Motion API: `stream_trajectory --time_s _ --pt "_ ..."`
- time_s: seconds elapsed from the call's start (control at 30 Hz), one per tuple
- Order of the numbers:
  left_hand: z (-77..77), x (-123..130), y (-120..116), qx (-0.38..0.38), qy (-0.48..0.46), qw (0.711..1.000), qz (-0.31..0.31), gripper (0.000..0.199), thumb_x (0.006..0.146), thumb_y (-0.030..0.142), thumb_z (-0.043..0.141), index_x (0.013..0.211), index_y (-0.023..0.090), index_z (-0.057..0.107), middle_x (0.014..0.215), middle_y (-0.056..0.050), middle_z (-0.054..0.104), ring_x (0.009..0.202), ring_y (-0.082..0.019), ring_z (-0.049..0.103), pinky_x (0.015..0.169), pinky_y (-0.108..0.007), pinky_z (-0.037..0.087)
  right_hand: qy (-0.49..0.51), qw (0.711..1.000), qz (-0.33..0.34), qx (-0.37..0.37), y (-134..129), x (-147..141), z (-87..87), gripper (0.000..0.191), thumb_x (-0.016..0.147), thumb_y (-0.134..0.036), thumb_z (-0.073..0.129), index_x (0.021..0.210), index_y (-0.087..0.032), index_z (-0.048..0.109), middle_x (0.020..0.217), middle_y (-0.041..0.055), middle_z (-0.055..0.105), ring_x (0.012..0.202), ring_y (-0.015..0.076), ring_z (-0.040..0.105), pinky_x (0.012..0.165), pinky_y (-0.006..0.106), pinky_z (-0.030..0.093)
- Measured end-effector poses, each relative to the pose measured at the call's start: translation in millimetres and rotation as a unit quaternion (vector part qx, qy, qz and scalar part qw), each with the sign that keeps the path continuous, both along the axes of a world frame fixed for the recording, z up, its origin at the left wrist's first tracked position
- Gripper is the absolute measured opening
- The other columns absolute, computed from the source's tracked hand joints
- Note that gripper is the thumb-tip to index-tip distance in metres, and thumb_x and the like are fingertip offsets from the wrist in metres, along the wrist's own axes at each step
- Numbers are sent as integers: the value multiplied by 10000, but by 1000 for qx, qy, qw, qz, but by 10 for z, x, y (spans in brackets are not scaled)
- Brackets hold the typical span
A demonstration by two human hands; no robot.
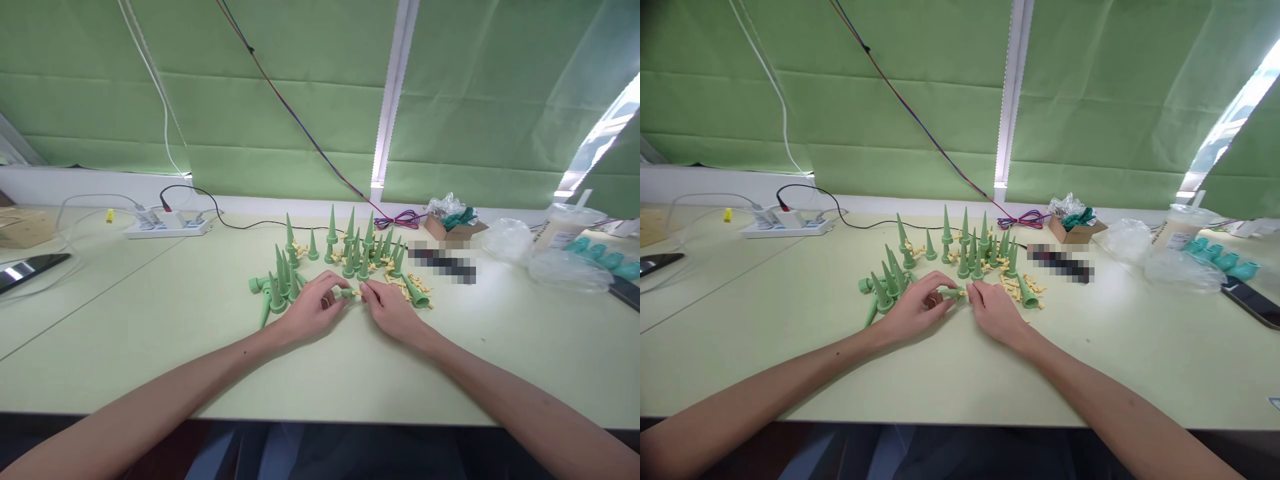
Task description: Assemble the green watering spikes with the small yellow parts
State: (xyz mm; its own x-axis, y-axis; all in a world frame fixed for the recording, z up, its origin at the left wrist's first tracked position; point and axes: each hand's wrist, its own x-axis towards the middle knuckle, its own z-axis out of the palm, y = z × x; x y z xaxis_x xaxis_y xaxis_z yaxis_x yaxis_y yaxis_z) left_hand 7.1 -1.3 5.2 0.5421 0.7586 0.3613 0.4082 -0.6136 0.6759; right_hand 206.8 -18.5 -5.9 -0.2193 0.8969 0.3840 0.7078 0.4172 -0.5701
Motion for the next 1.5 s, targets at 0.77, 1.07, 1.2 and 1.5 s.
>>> stream_trajectory --time_s 0.77,1.07,1.2,1.5 --pt "14 1 4 14 20 999 40 344 876 471 604 721 169 548 701 20 512 567 -95 457 522 -233 382 78 997 -3 -7 -81 -29 97 262 984 -432 422 915 -213 549 541 -62 442 498 126 432 530 265 293" --pt "32 4 -11 16 39 999 -30 219 873 344 603 744 170 576 716 14 517 632 -111 459 561 -233 368 77 993 85 -34 -119 -49 82 223 936 -421 526 1011 -214 561 646 -35 574 546 131 497 544 258 361" --pt "34 3 -11 16 40 999 -31 215 854 339 634 737 171 568 718 15 512 640 -115 463 564 -233 369 78 993 85 -28 -124 -53 84 175 940 -389 518 973 -218 530 657 -33 581 541 131 498 534 260 353" --pt "58 12 -30 15 43 998 -36 136 850 281 640 777 173 601 759 9 547 657 -113 484 576 -228 383 80 992 98 -1 -146 -56 104 105 961 -305 468 906 -217 479 641 -35 536 551 129 470 533 255 330"
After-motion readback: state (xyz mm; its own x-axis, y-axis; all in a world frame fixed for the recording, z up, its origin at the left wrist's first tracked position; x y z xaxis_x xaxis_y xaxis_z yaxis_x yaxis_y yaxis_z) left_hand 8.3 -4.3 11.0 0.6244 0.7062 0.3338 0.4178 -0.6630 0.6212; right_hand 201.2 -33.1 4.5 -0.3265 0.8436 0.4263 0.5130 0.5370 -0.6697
